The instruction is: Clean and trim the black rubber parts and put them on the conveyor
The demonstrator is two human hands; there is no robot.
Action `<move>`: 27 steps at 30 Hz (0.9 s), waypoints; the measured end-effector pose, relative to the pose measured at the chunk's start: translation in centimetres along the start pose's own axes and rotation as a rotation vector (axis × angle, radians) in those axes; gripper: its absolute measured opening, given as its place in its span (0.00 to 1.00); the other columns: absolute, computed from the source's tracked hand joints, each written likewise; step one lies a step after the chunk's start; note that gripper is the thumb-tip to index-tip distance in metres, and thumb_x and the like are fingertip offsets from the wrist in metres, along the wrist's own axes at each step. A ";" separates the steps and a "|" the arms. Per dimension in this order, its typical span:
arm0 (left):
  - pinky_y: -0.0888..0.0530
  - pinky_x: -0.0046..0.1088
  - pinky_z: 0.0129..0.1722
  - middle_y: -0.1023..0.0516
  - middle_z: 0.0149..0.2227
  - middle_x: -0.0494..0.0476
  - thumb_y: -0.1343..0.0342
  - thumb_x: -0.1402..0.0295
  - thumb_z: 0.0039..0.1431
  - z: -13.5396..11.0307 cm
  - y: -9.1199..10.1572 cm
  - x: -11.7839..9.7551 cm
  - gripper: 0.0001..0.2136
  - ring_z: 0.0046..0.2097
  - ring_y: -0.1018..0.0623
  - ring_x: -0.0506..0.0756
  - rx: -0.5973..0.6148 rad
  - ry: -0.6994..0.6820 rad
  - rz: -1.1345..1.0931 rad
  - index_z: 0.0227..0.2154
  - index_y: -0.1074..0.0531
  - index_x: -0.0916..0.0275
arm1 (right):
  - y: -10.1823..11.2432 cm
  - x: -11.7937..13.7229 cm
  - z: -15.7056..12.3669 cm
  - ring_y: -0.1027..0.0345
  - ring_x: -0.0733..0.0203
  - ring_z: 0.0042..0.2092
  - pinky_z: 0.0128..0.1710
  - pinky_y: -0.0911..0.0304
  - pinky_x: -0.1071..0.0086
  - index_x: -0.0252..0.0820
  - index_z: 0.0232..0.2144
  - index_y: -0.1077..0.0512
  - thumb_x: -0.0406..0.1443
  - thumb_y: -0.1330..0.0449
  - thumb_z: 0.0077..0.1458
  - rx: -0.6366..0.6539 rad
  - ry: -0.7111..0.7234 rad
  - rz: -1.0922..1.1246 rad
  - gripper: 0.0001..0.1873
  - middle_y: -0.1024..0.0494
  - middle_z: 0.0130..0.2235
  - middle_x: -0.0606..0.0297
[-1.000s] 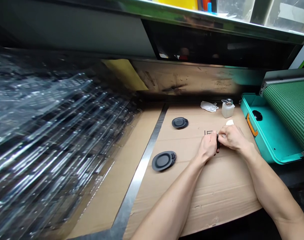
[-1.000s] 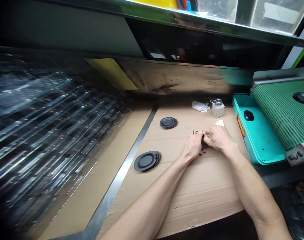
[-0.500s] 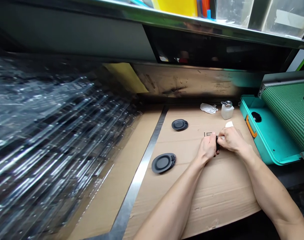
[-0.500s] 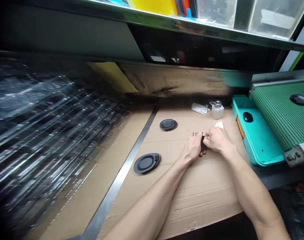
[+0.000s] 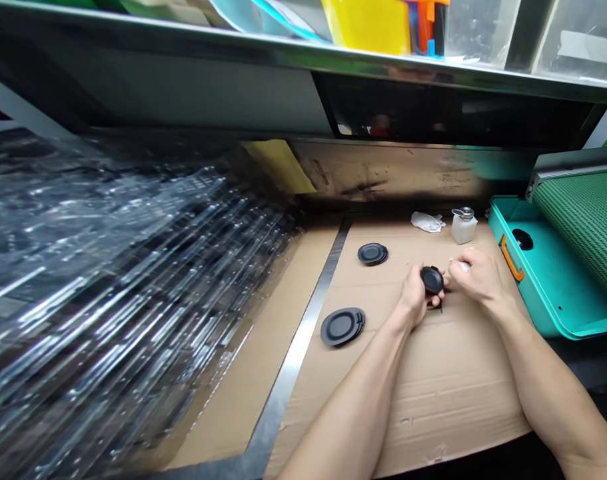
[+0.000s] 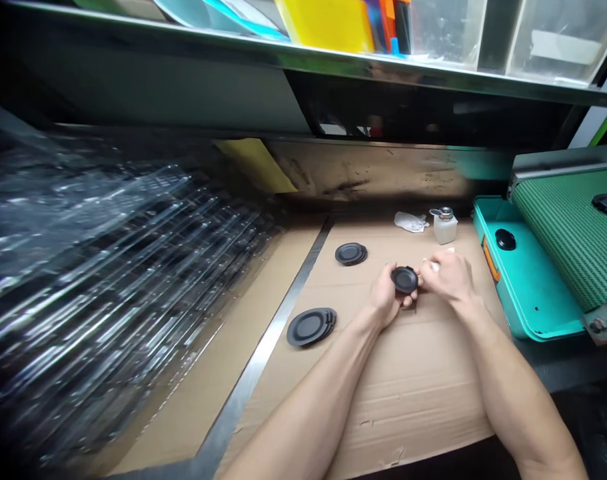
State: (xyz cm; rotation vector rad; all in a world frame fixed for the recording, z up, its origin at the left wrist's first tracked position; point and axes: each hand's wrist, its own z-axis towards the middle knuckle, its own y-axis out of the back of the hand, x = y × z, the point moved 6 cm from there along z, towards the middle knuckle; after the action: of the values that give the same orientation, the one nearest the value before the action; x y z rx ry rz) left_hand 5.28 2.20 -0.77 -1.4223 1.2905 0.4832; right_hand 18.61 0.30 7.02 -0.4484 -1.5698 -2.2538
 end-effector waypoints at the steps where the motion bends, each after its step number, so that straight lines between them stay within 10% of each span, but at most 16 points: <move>1: 0.40 0.23 0.14 0.23 0.24 0.63 0.66 0.58 0.67 0.1 0.1 -0.2 0.24 0.18 0.30 0.50 0.015 0.056 -0.126 0.34 0.29 0.69 | 0.1 -0.6 0.2 0.28 0.59 0.36 0.36 0.41 0.71 0.43 0.29 0.21 0.39 0.45 0.56 -0.043 -0.023 0.014 0.13 0.18 0.34 0.62; 10: 0.28 0.19 0.19 0.22 0.35 0.72 0.64 0.65 0.68 -0.7 0.5 -1.3 0.19 0.28 0.23 0.52 0.063 0.300 -0.527 0.42 0.31 0.73 | -1.1 -2.8 0.7 0.28 0.58 0.34 0.36 0.41 0.70 0.44 0.29 0.22 0.40 0.46 0.56 -0.021 -0.058 -0.084 0.14 0.19 0.33 0.62; 27: 0.26 0.24 0.20 0.24 0.28 0.61 0.62 0.58 0.71 0.1 -0.5 0.8 0.23 0.25 0.24 0.52 0.093 0.132 -0.245 0.35 0.28 0.70 | -2.8 -0.1 0.2 0.30 0.61 0.37 0.39 0.40 0.71 0.41 0.34 0.23 0.37 0.42 0.59 0.061 0.144 0.131 0.09 0.20 0.36 0.63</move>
State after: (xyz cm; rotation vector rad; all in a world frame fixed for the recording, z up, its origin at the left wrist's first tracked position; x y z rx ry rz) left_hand 6.05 1.88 -1.21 -1.5293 1.2049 0.1657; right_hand 17.41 1.42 4.72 -0.3526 -1.4881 -2.0854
